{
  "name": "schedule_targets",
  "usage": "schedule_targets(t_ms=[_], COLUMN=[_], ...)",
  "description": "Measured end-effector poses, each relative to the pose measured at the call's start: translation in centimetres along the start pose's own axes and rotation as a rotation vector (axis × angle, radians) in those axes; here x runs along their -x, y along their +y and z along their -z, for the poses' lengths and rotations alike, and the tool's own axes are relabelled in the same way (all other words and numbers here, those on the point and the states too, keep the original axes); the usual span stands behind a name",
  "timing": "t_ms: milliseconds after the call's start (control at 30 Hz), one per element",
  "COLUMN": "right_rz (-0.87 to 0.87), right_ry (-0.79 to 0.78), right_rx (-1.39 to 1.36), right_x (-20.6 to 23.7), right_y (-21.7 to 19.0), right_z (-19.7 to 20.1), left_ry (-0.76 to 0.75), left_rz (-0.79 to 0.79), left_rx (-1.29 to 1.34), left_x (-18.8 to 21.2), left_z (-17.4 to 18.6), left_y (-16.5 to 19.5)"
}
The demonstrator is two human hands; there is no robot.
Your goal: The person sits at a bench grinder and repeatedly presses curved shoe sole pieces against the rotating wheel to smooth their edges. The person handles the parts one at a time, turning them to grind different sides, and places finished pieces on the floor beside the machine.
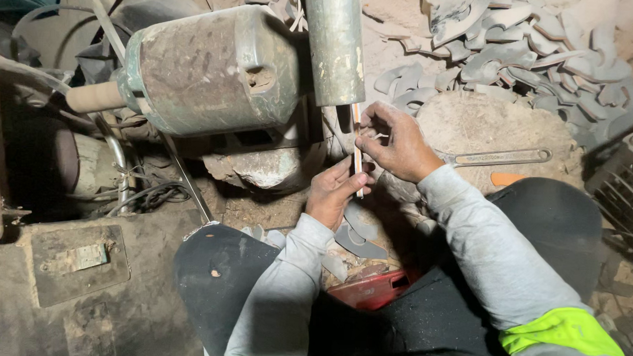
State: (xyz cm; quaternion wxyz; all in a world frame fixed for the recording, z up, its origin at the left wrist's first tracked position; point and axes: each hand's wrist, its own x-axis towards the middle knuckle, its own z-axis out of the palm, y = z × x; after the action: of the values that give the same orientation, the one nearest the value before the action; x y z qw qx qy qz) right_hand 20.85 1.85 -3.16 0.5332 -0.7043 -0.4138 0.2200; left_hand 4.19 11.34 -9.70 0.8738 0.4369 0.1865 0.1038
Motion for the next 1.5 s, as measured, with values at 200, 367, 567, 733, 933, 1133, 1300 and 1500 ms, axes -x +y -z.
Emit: schedule_targets(t_ms=[200,367,567,733,933,1133,1300,1500], right_rz=[0.051,0.051,0.122,0.031,-0.062,-0.069,0.128,0.061], right_ry=[-0.181,-0.111,0.094,0.055,-0.132,-0.219,-0.044,0.055], right_rx=[0.306,0.183,0.058,0.092,0.195,0.267,0.070,-0.002], right_x=[0.0,0.2,0.3,0.0,0.7,0.4,0.8,0.2], right_y=[2.3,0.7,-2.9,-2.5,0.7,1.7,-0.3,-2.9], right_z=[0.8,2.4,1.3,0.2,-0.1,1.4,2.4,2.0], left_ry=[0.146,0.197,-0.052,-0.015,0.052,0.298,0.094,-0.078], left_rz=[0.013,-0.170,-0.195,-0.116,-0.051,-0.146,-0.193,-0.187], left_rx=[-0.194,-0.452,-0.070,-0.065,-0.039,-0.547,-0.267,-0.060], left_x=[0.7,0.1,-0.3,0.1,0.7,0.8,-0.7,-0.7], left_z=[0.2,-0.9,-1.2,-0.3,0.7,0.5,-0.9,-2.0], left_y=[-2.8,-1.1,2.9,1.6,-3.1,-2.8,0.3,4.1])
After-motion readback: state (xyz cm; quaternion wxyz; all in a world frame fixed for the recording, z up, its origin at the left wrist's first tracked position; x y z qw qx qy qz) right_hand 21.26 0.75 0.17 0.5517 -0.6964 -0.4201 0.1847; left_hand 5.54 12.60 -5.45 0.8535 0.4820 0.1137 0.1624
